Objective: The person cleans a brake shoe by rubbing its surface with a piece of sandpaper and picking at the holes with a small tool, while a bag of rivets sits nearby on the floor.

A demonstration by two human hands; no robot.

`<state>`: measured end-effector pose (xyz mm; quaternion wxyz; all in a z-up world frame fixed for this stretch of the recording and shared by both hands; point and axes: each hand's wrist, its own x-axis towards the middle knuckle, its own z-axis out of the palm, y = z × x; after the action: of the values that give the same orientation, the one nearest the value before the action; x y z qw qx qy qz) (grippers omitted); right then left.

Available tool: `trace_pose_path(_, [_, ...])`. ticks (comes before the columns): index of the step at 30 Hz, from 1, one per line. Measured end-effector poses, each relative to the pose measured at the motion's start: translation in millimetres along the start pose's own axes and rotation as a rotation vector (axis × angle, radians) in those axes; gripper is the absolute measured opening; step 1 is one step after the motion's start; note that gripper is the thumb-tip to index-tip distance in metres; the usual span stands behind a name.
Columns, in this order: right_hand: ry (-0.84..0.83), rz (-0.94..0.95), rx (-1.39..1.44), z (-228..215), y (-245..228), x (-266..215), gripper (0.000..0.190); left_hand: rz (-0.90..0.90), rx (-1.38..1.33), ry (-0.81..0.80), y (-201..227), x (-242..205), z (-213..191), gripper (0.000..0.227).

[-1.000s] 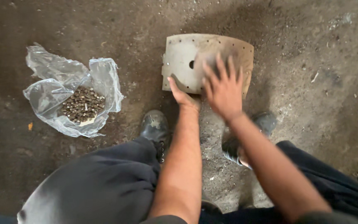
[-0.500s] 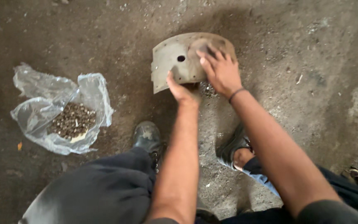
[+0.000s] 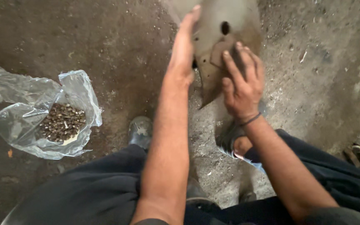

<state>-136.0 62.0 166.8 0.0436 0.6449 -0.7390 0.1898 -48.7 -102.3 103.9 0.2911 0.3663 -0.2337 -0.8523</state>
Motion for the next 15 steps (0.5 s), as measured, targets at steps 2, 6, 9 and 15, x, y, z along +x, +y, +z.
trace_pose_path(2, [0.067, -0.001, 0.01, -0.6, 2.6, -4.0, 0.054, 0.018, 0.146, -0.07, 3.5, 1.1, 7.1, 0.09])
trace_pose_path(6, [0.135, 0.033, -0.072, 5.3, -4.1, -13.6, 0.057, -0.006, 0.269, -0.216, 5.6, 6.6, 8.4, 0.099])
trace_pose_path(9, [0.117, 0.058, -0.127, 17.4, -16.3, -12.2, 0.055, -0.058, 0.303, -0.17, 17.5, 5.0, -3.8, 0.1])
trace_pose_path(15, [0.017, 0.002, -0.01, 28.5, -32.0, 1.4, 0.047, -0.055, 0.208, -0.023, 39.3, 3.7, -40.2, 0.09])
